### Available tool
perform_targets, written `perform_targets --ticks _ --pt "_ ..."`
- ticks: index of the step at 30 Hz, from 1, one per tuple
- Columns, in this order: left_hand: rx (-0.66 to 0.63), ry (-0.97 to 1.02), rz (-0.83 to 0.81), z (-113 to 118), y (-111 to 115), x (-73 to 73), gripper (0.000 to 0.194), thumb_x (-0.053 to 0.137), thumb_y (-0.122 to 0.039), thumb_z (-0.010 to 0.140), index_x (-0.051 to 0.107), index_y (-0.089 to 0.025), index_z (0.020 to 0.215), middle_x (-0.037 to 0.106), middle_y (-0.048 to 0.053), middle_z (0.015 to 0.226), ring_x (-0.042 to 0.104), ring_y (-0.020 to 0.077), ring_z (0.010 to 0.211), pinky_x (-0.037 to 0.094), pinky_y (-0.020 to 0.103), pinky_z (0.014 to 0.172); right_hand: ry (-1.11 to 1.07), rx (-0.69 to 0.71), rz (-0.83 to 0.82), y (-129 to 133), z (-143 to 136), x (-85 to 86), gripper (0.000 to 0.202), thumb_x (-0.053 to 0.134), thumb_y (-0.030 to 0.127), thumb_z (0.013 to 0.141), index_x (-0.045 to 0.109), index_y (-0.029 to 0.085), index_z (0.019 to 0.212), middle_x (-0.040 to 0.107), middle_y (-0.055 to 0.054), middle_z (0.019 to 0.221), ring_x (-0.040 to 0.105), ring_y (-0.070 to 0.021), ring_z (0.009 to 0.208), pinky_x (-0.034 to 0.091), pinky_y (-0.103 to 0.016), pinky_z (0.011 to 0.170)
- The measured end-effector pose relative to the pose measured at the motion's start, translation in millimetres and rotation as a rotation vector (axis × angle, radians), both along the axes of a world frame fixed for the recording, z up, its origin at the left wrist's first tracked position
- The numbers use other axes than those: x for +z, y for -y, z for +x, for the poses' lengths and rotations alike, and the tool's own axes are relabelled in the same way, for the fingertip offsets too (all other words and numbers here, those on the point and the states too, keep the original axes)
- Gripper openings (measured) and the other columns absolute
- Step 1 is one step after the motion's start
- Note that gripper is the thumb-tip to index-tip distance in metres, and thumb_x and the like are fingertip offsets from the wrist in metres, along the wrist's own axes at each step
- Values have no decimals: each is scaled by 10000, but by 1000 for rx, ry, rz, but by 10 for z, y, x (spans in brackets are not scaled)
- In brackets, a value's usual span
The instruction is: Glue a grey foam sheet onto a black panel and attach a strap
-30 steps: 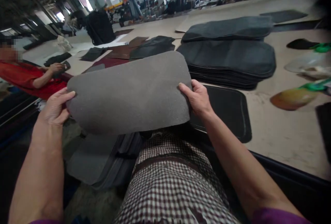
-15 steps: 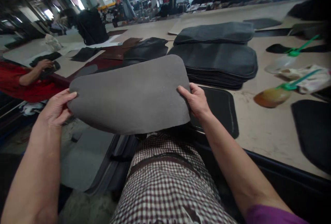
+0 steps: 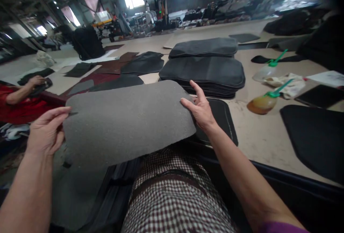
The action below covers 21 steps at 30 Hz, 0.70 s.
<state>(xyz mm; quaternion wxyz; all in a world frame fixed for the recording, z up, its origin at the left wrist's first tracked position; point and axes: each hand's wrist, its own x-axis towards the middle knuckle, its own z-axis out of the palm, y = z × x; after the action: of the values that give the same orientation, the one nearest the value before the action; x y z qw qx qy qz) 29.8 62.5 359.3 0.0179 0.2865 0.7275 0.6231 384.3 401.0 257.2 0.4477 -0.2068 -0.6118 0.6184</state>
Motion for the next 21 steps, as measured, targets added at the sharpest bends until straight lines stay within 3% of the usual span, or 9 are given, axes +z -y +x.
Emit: perform_targets --ticks 3,6,8,10,13,17,19,21 --pt "-33 110 29 90 39 -49 355 781 -198 746 751 -83 1080 768 72 979 566 49 530 441 120 413 79 -78 105 -43 115 19 519 783 496 870 684 307 1343 732 -42 1175 684 -280 1058 545 -445 963" --pt "-74 134 50 67 49 -170 402 817 -188 694 770 -130 1089 731 97 1235 687 123 832 569 165 642 170 -129 172 -83 251 0 333 745 521 902 794 270 1115 735 -48 1191 652 -290 1143 470 -462 1070" --pt "-79 45 37 25 47 -268 437 845 -231 686 773 -168 1112 690 89 1334 685 196 1083 595 214 799 203 -129 184 -100 344 -18 336 740 526 906 791 289 1139 735 -45 1211 641 -293 1174 442 -463 1097" --pt "-92 -85 3 0 32 -349 483 847 -289 706 759 -197 1172 659 90 1389 596 262 1308 572 298 985 224 -123 181 -110 431 -34 346 746 533 897 787 307 1157 731 -40 1237 628 -302 1207 426 -467 1115" --pt "-126 -220 -25 18 -22 -411 571 845 -330 743 708 -236 1290 590 83 1469 494 287 1437 444 395 1183 254 -91 158 -121 552 -40 358 748 521 891 777 330 1193 714 -30 1291 589 -320 1281 391 -481 1153" --pt "-185 -285 -48 71 -115 -441 657 832 -345 777 626 -295 1398 467 64 1569 404 287 1510 354 410 1247 265 9 143 -126 719 22 389 689 412 899 746 347 1279 658 -1 1397 495 -316 1398 308 -460 1222" --pt "-187 -329 -101 71 -155 -466 702 812 -357 799 568 -317 1456 402 70 1608 373 293 1528 363 416 1242 251 97 75 -123 806 84 479 666 331 843 733 325 1317 644 -5 1417 510 -319 1384 390 -426 1170" --pt "-165 -430 -178 47 -189 -502 754 787 -354 820 498 -326 1516 353 89 1630 401 301 1509 406 436 1217 229 164 -16 -122 888 140 568 671 280 766 731 297 1330 661 -24 1391 590 -325 1291 527 -382 1009"
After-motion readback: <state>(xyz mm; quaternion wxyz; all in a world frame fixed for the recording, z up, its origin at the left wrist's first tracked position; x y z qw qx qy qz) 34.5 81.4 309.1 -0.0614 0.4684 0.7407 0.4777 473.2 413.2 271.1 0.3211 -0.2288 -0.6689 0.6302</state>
